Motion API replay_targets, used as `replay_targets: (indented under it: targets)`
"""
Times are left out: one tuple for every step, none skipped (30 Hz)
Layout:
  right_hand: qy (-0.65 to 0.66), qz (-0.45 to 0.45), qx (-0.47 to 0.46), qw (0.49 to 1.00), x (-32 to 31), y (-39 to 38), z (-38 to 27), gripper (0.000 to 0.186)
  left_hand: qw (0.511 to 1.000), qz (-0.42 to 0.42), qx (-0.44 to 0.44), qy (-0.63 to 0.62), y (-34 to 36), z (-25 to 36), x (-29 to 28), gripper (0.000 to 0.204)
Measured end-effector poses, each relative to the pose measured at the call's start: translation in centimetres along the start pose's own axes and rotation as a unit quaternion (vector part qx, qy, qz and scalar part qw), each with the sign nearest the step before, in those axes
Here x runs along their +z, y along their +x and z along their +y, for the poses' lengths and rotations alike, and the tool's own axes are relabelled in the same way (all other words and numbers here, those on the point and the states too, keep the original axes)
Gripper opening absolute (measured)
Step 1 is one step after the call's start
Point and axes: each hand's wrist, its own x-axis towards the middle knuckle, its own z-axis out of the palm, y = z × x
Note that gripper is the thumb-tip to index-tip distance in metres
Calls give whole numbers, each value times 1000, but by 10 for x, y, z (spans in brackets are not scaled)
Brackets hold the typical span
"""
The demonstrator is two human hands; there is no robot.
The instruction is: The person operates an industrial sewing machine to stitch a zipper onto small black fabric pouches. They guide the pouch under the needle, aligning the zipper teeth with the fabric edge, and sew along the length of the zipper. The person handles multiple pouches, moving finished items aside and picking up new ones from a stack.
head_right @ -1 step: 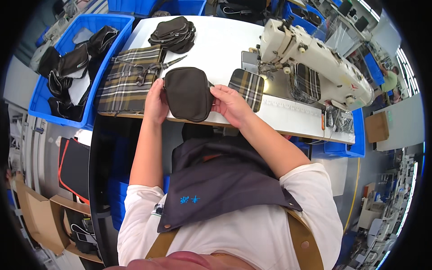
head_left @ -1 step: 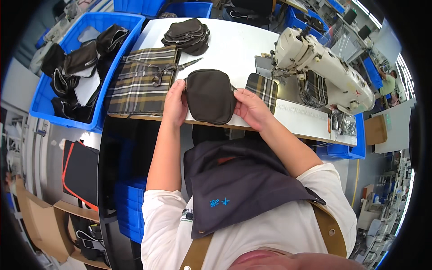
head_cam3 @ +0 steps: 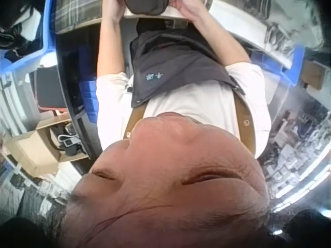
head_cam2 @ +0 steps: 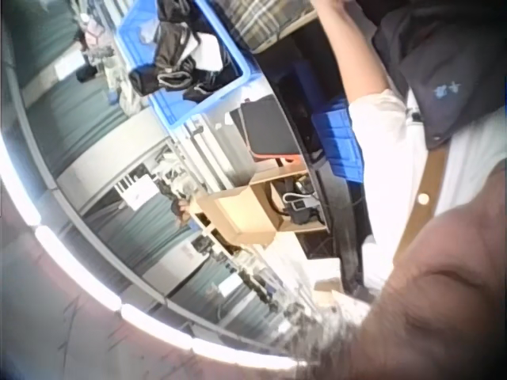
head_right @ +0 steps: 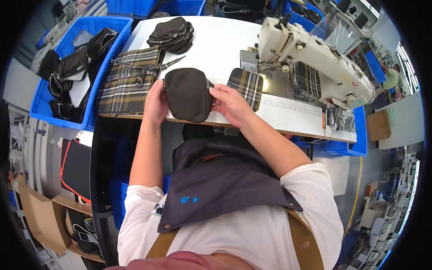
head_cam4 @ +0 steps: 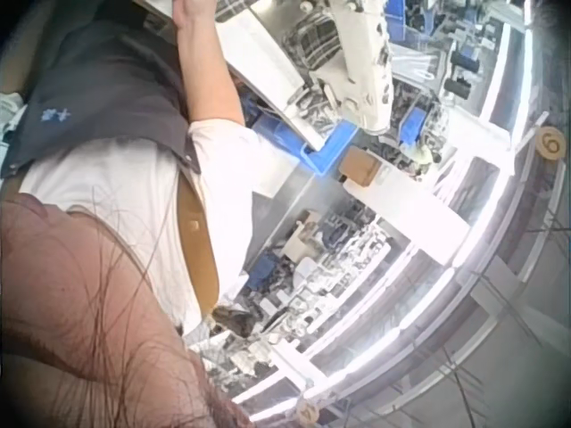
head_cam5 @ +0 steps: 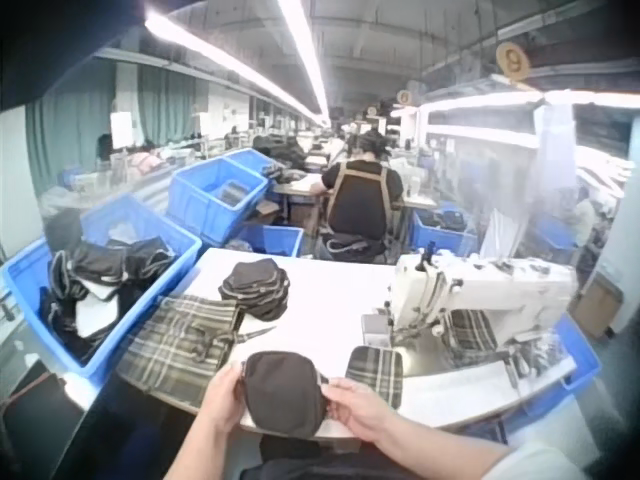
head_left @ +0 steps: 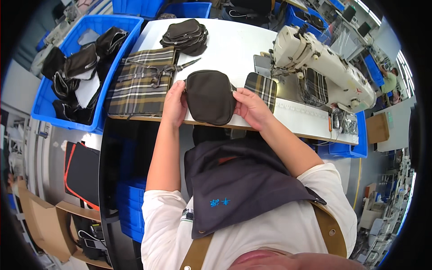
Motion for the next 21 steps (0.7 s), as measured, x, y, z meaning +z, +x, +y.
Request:
replay_targets:
  targets:
    - [-16, 1, -6, 1000, -5, -3, -2, 18, 1000, -10, -9, 21, 1, -1, -2, 25]
    - [-22, 5, -8, 1000, -6, -8, -5, 14, 998, -24, -4, 60, 1, -1, 3, 31]
    - [-37, 12, -15, 999, -9, -12, -8, 15, 996, -23, -17, 90, 2, -1, 6, 33]
    - [-52, 20, -22, 998, -13, -17, -10, 16, 992, -22, -30, 120, 5, -1, 9, 35]
    - [-66, 30, -29, 997, -17, -22, -12, 17, 987, -23, -44, 150, 7, -2, 16, 37]
    - [-71, 44, -35, 996, -21, -27, -14, 20, 985, -26, -63, 157, 9, -4, 23, 38]
    - [-76, 58, -41, 995, -23, -30, -16, 23, 983, -29, -82, 164, 10, -6, 32, 40]
    - [-76, 70, -47, 993, -25, -33, -17, 27, 979, -29, -102, 175, 11, -5, 41, 42]
    - [-91, 69, -50, 992, -26, -37, -21, 29, 975, -31, -121, 182, 14, -7, 49, 43]
    - [-105, 69, -52, 991, -27, -41, -28, 32, 969, -26, -128, 210, 19, -11, 54, 46]
    - [-122, 71, -53, 989, -30, -46, -33, 35, 958, -73, -129, 243, 25, -13, 60, 47]
    - [-138, 76, -56, 986, -34, -49, -36, 38, 945, -121, -130, 276, 34, -11, 65, 48]
    - [-145, 82, -64, 984, -37, -52, -39, 38, 928, -168, -129, 306, 42, -11, 72, 50]
    - [-151, 88, -67, 982, -42, -55, -41, 39, 919, -179, -112, 334, 46, -12, 87, 41]
    - [-160, 92, -69, 980, -46, -58, -43, 39, 903, -188, -123, 366, 50, -10, 100, 37]
    - [-162, 91, -72, 980, -49, -61, -45, 37, 886, -197, -135, 398, 53, -7, 112, 33]
    - [-164, 89, -75, 980, -52, -63, -46, 35, 868, -204, -145, 429, 56, -4, 122, 28]
    - [-170, 86, -81, 978, -55, -66, -48, 34, 857, -209, -158, 444, 58, -1, 132, 24]
    - [-165, 87, -78, 979, -57, -68, -48, 31, 843, -229, -161, 460, 59, 0, 141, 25]
    - [-163, 86, -77, 980, -58, -70, -49, 29, 829, -248, -161, 474, 58, 2, 150, 27]
    - [-161, 85, -74, 980, -59, -72, -50, 27, 815, -266, -162, 488, 58, 4, 157, 28]
